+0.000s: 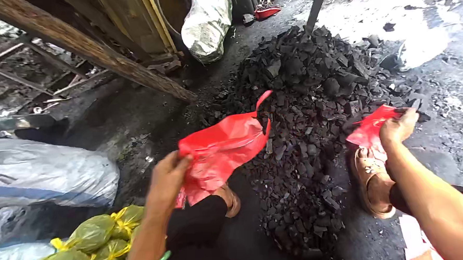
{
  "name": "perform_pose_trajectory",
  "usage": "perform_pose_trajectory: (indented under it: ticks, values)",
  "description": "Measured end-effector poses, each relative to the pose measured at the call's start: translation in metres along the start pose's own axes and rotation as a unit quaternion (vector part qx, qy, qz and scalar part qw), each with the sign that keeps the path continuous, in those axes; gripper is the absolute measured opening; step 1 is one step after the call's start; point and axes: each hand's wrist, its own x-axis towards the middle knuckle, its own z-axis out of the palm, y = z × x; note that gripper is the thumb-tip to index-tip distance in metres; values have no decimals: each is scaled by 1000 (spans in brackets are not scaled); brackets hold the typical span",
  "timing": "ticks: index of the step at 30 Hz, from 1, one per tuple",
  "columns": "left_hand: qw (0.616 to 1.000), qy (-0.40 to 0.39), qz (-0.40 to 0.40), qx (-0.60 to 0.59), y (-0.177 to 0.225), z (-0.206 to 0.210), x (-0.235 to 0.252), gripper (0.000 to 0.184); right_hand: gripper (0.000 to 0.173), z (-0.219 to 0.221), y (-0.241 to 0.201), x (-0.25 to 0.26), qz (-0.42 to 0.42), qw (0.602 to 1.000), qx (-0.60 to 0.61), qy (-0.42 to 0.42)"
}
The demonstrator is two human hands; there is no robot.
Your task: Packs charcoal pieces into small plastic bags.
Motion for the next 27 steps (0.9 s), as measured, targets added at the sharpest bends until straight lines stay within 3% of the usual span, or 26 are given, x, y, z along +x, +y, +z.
perform_pose_trajectory:
  ticks: [2, 4, 8, 13, 17, 20, 22, 24, 25, 27]
  values:
    - [998, 40, -38, -40, -15, -10, 1, 25, 33, -9, 22, 21, -87, 989, -110, -43]
    - [995, 43, -63, -70, -19, -7, 5, 18, 26, -10, 37, 25, -142, 963, -182, -139]
    - [998, -9, -37, -50, -11, 6, 10, 16, 30, 11, 73, 8, -70, 899, -256, -349]
    - [997, -72, -8, 7, -6, 10, 11, 15, 42, 19, 90, -14, -6, 908, -275, -317]
    - [994, -109, -5, -10, -6, 10, 11, 18, 71, 24, 88, 1, 46, 876, -328, -352]
    - [990, -140, 0, -23, -9, 9, 6, 18, 66, 26, 67, 1, 29, 835, -385, -391]
    - [988, -150, 6, -24, -11, 9, 3, 20, 59, 35, 53, -9, -42, 832, -423, -356]
    - [987, -160, -9, -13, -9, 11, 4, 21, 56, 55, 36, -23, -136, 875, -342, -315]
    - [986, -167, -16, -5, -9, 13, 5, 21, 57, 67, 22, -36, -164, 890, -263, -334]
    - [981, -191, -27, 6, -16, 18, 13, 21, 49, 91, -14, -76, -151, 865, -101, -468]
